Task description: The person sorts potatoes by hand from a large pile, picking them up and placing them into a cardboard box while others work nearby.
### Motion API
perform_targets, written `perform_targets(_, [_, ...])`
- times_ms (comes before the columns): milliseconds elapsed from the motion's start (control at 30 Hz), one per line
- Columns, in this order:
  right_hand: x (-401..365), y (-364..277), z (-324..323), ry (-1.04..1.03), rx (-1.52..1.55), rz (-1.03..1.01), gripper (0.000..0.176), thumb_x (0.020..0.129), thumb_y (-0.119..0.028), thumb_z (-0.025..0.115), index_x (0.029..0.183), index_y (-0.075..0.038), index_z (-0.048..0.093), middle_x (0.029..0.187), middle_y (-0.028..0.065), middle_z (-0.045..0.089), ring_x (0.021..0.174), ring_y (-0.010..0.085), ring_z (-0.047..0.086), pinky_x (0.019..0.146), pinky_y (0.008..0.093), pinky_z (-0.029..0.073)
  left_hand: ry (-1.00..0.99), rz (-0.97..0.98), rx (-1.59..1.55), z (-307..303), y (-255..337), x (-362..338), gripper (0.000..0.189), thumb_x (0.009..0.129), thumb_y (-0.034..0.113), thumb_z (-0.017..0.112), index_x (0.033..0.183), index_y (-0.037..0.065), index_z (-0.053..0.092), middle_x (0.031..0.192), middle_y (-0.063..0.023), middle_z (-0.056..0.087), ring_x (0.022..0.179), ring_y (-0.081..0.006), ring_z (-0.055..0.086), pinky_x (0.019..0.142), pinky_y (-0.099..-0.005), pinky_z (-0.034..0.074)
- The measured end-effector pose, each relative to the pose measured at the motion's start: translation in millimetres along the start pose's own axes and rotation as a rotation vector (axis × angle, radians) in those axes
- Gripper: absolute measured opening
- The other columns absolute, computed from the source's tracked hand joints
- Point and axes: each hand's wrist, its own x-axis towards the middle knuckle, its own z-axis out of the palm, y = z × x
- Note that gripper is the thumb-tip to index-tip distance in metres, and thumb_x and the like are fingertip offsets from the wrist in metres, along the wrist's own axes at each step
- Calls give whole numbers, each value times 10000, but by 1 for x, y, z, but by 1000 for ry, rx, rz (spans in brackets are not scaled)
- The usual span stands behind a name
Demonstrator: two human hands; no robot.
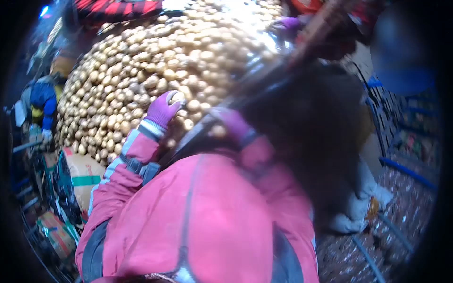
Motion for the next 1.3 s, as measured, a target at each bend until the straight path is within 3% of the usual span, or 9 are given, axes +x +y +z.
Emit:
perform_targets(133, [-13,-1,-7,-118,311,237,525,868,-275,738,1294,-11,583,1194,111,655,1067,227,632,938,361,497,-249,189,-86,41,57,-22,662,880,340,690,1411,-14,513,1297,-245,628,1221,-335,615,1023,-383,482])
perform_targets(267, [-40,-109,-38,46,629,371,410,1001,-308,575,1262,8,596,1083,52,657,931,127,630,776,270,532,-442,176,-341,37,89,-25,670,875,274,667,1455,-2,475,1331,-208,617,1220,-277,610,1034,-365,476])
perform_targets(400, [-62,-87,-80,38,305,229,381,993,-276,590,1248,6,622,1098,58,668,945,125,630,801,267,526,-549,112,-400,30,71,-20,605,894,236,658,1436,18,505,1319,-173,630,1203,-233,610,1030,-353,478])
perform_targets(633, [-47,-99,-110,324,319,467,350,986,-243,599,1229,4,650,1121,74,685,981,139,639,852,280,520,-253,135,-221,28,-5,-60,453,952,312,603,1330,62,599,1179,-211,679,1070,-381,649,945,-416,500])
perform_targets(733, [-13,-104,-93,290,314,482,337,983,-229,603,1222,3,662,1130,80,692,997,144,643,874,286,517,-102,163,-64,14,-33,-77,375,929,276,634,1230,54,657,1124,-186,695,1019,-307,673,896,-395,524])
perform_targets(900, [53,-57,-26,-49,140,377,351,1000,-231,603,1275,-21,662,1157,69,700,1046,134,652,888,281,532,245,-274,-56,-60,-94,-131,357,908,241,654,1196,30,668,1154,-163,685,1041,-304,660,885,-380,522])
perform_targets(1000, [88,-38,34,-458,-52,-21,321,974,-185,590,1254,-48,669,1173,107,686,1036,205,657,900,318,532,291,-363,20,-78,-129,-169,496,891,279,673,1315,31,601,1158,-196,676,1061,-320,658,935,-391,519])
perform_targets(1100, [99,-34,110,-779,81,281,283,968,-159,561,1212,-64,669,1210,143,657,1078,286,647,915,352,536,307,-402,-25,-53,-127,-171,712,795,333,747,1410,50,526,1269,-230,602,1106,-361,631,964,-424,510])
perform_targets(1300, [99,-62,189,-1076,3,141,312,974,-250,627,1234,-87,686,1097,60,713,1026,174,645,952,350,508,397,-358,45,-21,-132,-128,736,770,260,776,1418,64,488,1300,-227,559,1163,-397,576,999,-455,488])
